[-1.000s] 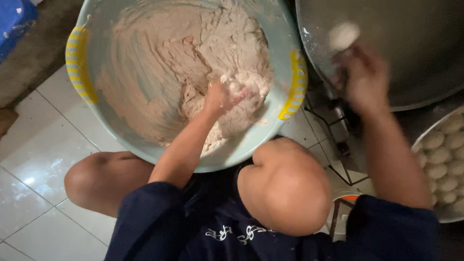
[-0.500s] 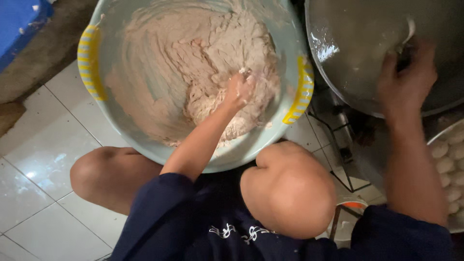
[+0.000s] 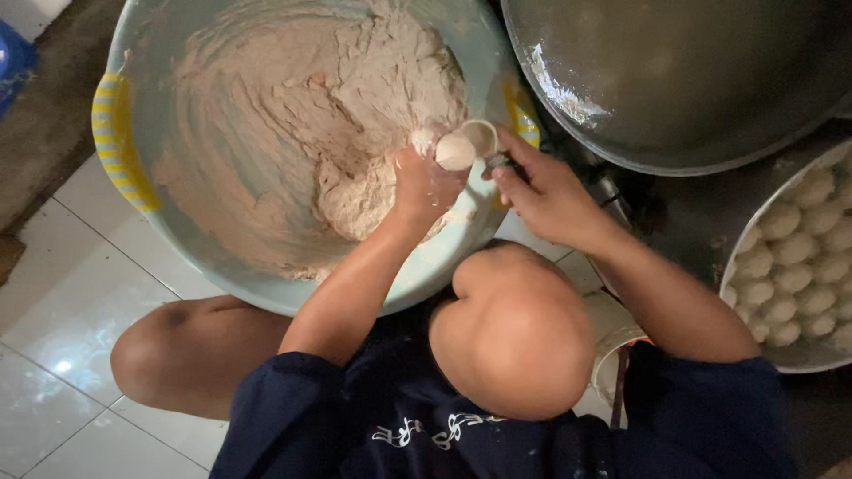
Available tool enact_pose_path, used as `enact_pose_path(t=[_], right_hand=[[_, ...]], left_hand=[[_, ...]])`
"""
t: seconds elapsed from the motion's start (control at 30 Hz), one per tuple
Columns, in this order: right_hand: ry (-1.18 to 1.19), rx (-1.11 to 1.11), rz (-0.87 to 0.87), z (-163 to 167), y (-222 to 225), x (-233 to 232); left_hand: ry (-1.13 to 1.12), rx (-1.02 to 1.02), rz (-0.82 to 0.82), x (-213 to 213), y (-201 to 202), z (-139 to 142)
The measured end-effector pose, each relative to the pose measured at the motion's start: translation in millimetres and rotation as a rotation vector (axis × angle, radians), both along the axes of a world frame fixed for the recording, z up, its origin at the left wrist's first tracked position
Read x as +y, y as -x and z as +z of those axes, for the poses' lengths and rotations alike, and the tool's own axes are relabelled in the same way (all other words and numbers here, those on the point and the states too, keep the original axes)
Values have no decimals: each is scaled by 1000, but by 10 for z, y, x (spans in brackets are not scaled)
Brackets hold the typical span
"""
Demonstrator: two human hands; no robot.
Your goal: The person sits on the floor with a large basin of meat paste and scoops portions with a spoon, shaping each portion into a ball by hand and dropping the balls into a pot of water. They occasionally add diced pieces from a blue tray into the paste and mix it before continuing to form balls.
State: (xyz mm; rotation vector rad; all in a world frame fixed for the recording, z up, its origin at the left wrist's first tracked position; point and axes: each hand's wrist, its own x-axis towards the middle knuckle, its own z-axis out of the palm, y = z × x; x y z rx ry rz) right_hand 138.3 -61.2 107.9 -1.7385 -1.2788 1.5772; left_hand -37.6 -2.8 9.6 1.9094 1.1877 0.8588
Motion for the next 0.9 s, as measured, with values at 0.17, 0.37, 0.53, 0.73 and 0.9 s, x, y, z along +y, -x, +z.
enact_pose_path(t=[0.17, 0.37, 0.53, 0.73, 0.9], right_hand=[[187, 403, -67, -20, -32, 102], [300, 494, -198, -90, -298, 188], [34, 363, -481, -126, -1169, 355], [-274, -647, -193, -305, -2033, 418], [-483, -1016, -6, -228, -2271, 301]], left_hand=[[237, 51, -58, 9, -68, -98], [163, 293, -72, 86, -33, -400], [339, 247, -58, 252, 234, -605], [13, 579, 11, 1008, 646, -629], [105, 588, 246, 1407, 886, -551]])
